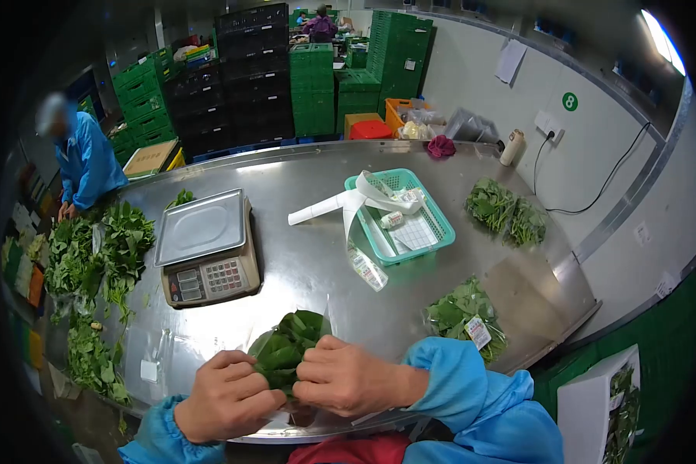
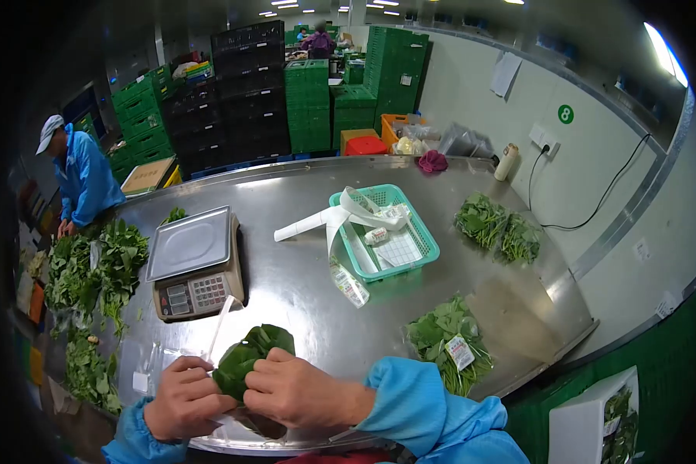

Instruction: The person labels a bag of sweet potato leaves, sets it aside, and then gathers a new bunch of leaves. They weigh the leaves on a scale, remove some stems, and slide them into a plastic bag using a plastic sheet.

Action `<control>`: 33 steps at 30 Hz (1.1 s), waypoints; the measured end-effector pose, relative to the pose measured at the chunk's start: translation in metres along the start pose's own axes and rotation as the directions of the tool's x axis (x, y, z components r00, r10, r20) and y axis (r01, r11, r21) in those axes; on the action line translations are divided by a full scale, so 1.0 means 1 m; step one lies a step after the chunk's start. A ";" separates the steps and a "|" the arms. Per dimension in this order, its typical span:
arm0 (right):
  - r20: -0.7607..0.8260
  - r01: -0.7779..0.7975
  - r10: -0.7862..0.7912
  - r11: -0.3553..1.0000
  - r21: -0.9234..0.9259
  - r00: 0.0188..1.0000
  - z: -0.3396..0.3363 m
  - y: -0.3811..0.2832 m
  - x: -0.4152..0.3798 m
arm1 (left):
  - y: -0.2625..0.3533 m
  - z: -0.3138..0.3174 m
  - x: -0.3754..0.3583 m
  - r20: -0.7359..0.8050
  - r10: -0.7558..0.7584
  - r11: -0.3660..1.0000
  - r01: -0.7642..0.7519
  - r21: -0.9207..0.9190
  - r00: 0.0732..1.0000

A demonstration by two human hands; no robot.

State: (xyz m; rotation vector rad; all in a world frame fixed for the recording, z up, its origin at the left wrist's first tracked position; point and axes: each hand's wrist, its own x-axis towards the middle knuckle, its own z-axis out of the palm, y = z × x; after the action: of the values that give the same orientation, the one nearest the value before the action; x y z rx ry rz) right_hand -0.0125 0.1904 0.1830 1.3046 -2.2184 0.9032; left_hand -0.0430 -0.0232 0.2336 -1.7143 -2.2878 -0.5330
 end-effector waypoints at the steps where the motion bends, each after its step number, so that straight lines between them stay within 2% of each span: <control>1: -0.005 -0.016 0.016 1.000 0.014 1.000 -0.002 -0.003 0.003 | -0.003 -0.005 -0.003 0.044 0.050 0.998 -0.052 0.046 0.998; 2: -0.004 -0.021 0.021 1.000 0.013 1.000 -0.006 -0.005 0.006 | -0.003 -0.008 -0.005 0.044 0.052 0.998 -0.054 0.041 0.998; 4: 0.006 0.025 -0.025 0.996 0.084 1.000 -0.013 -0.008 0.011 | -0.004 -0.014 -0.006 0.037 0.053 0.990 -0.048 -0.135 0.998; 9: -0.004 0.067 -0.067 0.997 0.037 0.998 -0.013 -0.009 0.008 | 0.003 -0.007 0.000 -0.054 0.003 0.994 -0.009 -0.109 0.999; 10: 0.010 0.062 -0.062 0.998 -0.006 0.998 -0.012 -0.008 0.007 | 0.005 -0.005 0.006 -0.078 0.018 0.997 -0.024 -0.075 0.997; 11: 0.012 0.053 -0.052 0.998 -0.024 0.999 -0.013 -0.009 0.009 | 0.000 -0.001 0.005 -0.094 0.099 0.995 -0.099 -0.002 0.991; 14: -0.034 0.064 -0.065 0.998 -0.029 0.997 -0.018 -0.015 0.013 | -0.004 -0.015 0.006 -0.042 0.119 0.992 -0.120 -0.024 0.992; 16: -0.062 0.130 -0.128 0.991 0.032 0.990 -0.020 -0.018 0.013 | -0.008 -0.010 0.003 -0.076 0.178 0.983 -0.181 -0.039 0.981; 18: -0.036 0.120 -0.119 0.993 0.016 0.992 -0.020 -0.021 0.007 | -0.008 -0.012 0.003 0.043 0.259 0.966 -0.258 -0.033 0.965; 20: -0.009 0.145 -0.145 0.989 0.031 0.989 -0.025 -0.017 -0.004 | -0.016 -0.011 -0.012 0.050 0.297 0.954 -0.295 -0.045 0.953; 21: 0.041 0.073 -0.075 0.996 0.047 0.996 -0.036 -0.014 -0.016 | -0.029 -0.013 -0.030 -0.061 0.171 0.985 -0.173 -0.018 0.983; 22: 0.041 0.069 -0.071 0.997 0.034 0.997 -0.039 -0.010 -0.024 | -0.040 -0.014 -0.042 -0.175 0.042 0.999 -0.044 -0.008 0.984; 23: 0.035 0.026 -0.028 0.999 0.030 0.999 -0.040 -0.008 -0.033 | -0.046 -0.012 -0.045 -0.175 0.051 0.998 -0.055 -0.016 0.983; 24: 0.029 -0.022 0.021 0.999 0.033 0.999 -0.038 -0.008 -0.041 | -0.049 -0.009 -0.049 -0.239 0.000 1.000 0.001 0.004 0.971; 27: 0.020 -0.046 0.046 0.999 0.010 0.999 -0.043 0.001 -0.049 | -0.063 0.003 -0.059 -0.355 -0.132 0.985 0.164 0.061 0.925; 28: -0.005 -0.053 0.053 0.999 -0.010 0.999 -0.045 0.006 -0.049 | -0.075 0.006 -0.061 -0.379 -0.132 0.982 0.174 0.078 0.916; 29: 0.003 -0.102 0.102 0.994 -0.048 0.995 -0.050 0.012 -0.053 | -0.090 0.015 -0.069 -0.443 -0.176 0.968 0.237 0.086 0.879; 30: 0.009 -0.150 0.152 0.985 -0.088 0.988 -0.056 0.017 -0.059 | -0.106 0.023 -0.074 -0.525 -0.154 0.962 0.248 0.113 0.837; 32: -0.009 -0.229 0.229 0.966 -0.123 0.973 -0.055 0.026 -0.071 | -0.120 0.030 -0.078 -0.556 -0.249 0.934 0.349 0.080 0.793; 33: 0.006 -0.250 0.252 0.962 -0.114 0.968 -0.055 0.031 -0.074 | -0.127 0.036 -0.083 -0.555 -0.350 0.906 0.423 0.004 0.755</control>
State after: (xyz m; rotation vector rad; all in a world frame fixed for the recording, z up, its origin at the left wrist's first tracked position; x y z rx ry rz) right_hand -0.0028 0.2853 0.1647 1.0012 -2.4518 0.8398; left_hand -0.1393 -0.1115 0.1493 -0.8536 -2.1712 -0.8080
